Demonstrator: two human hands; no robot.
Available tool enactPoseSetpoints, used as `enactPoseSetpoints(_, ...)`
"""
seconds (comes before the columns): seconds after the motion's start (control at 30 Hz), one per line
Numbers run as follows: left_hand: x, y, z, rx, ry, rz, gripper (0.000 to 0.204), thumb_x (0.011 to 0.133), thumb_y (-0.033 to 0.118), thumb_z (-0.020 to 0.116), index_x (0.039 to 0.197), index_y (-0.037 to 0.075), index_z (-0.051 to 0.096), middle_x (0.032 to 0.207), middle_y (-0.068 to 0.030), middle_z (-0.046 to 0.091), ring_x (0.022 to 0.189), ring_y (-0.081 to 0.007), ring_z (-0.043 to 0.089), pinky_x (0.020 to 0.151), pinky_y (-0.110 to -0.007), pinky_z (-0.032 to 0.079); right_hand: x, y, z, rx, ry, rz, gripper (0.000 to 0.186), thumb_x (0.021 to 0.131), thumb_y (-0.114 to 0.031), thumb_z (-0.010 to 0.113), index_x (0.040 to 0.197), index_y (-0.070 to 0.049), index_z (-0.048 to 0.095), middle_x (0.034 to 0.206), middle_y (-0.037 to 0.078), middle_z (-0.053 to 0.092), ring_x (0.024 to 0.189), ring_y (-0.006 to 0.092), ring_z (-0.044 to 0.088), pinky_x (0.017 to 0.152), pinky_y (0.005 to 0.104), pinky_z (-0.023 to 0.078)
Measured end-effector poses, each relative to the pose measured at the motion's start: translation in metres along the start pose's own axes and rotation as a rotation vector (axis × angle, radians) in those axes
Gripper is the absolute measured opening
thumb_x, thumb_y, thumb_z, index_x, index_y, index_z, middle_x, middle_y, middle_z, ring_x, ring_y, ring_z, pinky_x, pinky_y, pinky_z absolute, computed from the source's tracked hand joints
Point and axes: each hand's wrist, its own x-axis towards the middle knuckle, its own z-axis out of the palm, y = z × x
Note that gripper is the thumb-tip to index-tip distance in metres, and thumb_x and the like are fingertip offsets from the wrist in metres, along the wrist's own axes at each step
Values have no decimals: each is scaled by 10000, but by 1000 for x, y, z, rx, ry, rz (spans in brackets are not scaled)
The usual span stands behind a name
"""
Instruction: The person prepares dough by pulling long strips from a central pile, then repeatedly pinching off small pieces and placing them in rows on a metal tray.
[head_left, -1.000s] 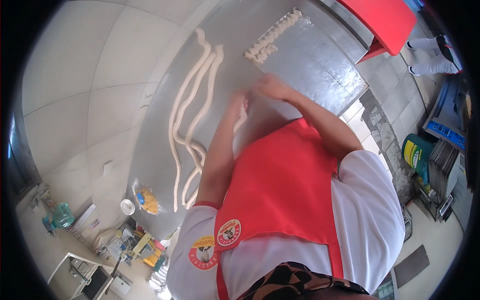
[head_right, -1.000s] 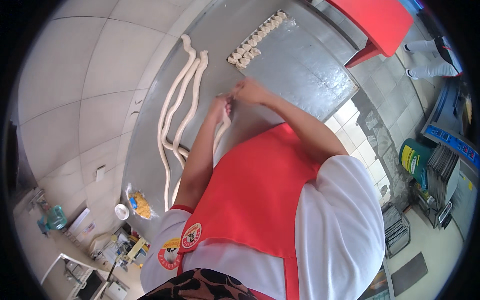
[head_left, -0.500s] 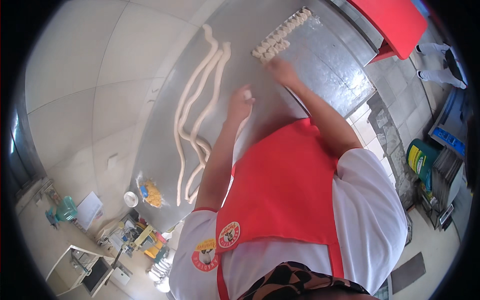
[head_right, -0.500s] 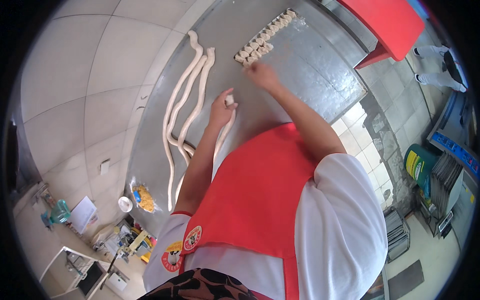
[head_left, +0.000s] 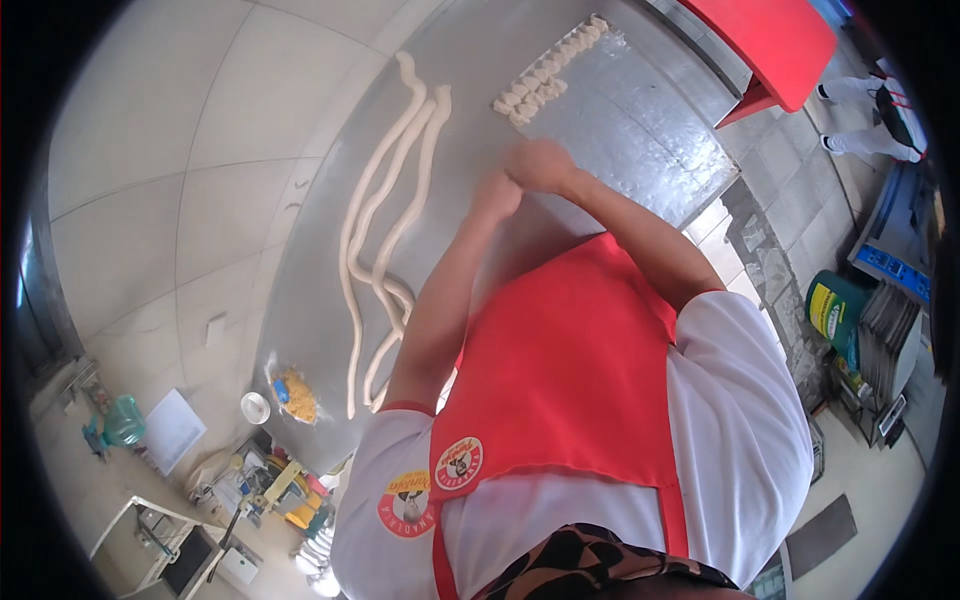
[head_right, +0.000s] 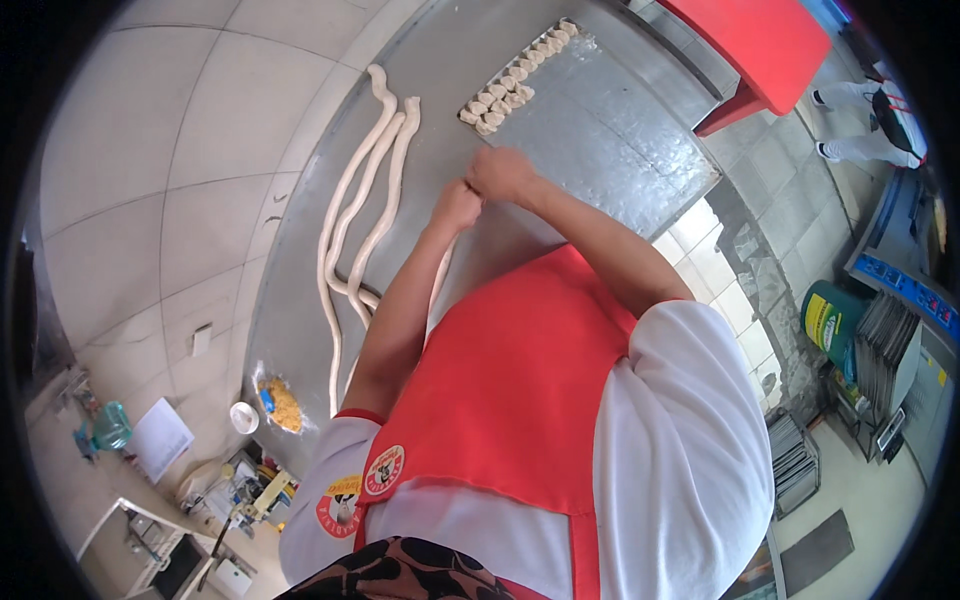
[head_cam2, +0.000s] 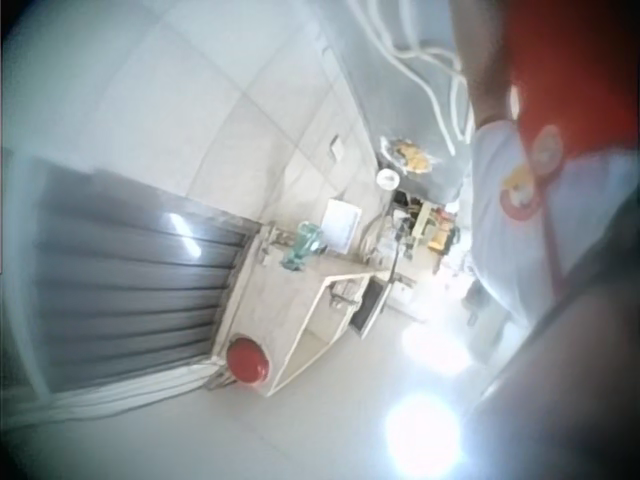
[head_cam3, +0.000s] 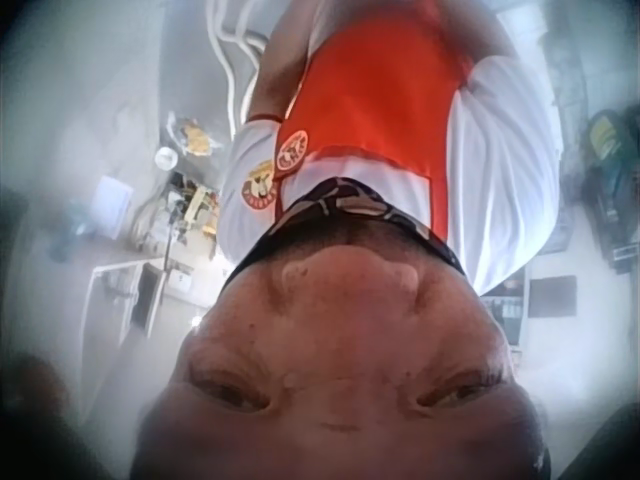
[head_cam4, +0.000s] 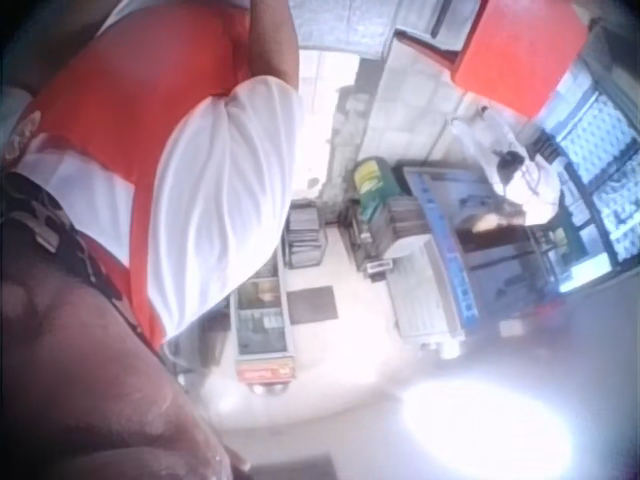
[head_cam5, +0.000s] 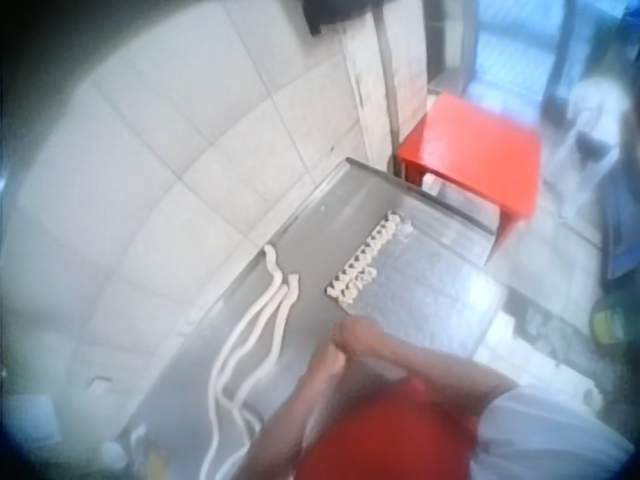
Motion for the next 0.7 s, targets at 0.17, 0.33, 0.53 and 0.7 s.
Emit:
enactPoseSetpoints(0.17,4,-75,-47,-726,53,-462,308,845,348,737,909,52,682,629,-25,546,505,-161,514,495,-345,431,-15,7,-39,440,146,129,392,907,-344,551,1081,-29,707,968,225,712,935,374,682,835,465,521)
enactPoseSetpoints(0.33,-15,-34,-58,-212,187,-259,389,854,365,746,981,5,671,710,-36,580,645,-195,569,662,-352,495,50,127,-89,274,477,305,409,887,-379,621,1108,-41,685,1201,194,633,1053,368,641,889,455,516)
enactPoseSetpoints(0.53,-25,-58,-40,461,307,197,547,800,234,782,1264,21,587,970,-141,661,891,-266,662,853,-378,519,49,92,-47,103,866,334,409,897,-384,632,1122,-44,665,1151,192,633,1033,379,643,873,465,524)
enactPoseSetpoints(0.7,-58,10,-14,-69,106,139,600,775,74,759,1334,40,544,1090,-176,654,935,-275,671,855,-370,534,0,21,51,135,-26,212,456,896,-436,578,1004,-20,732,1043,260,694,964,415,673,854,494,520)
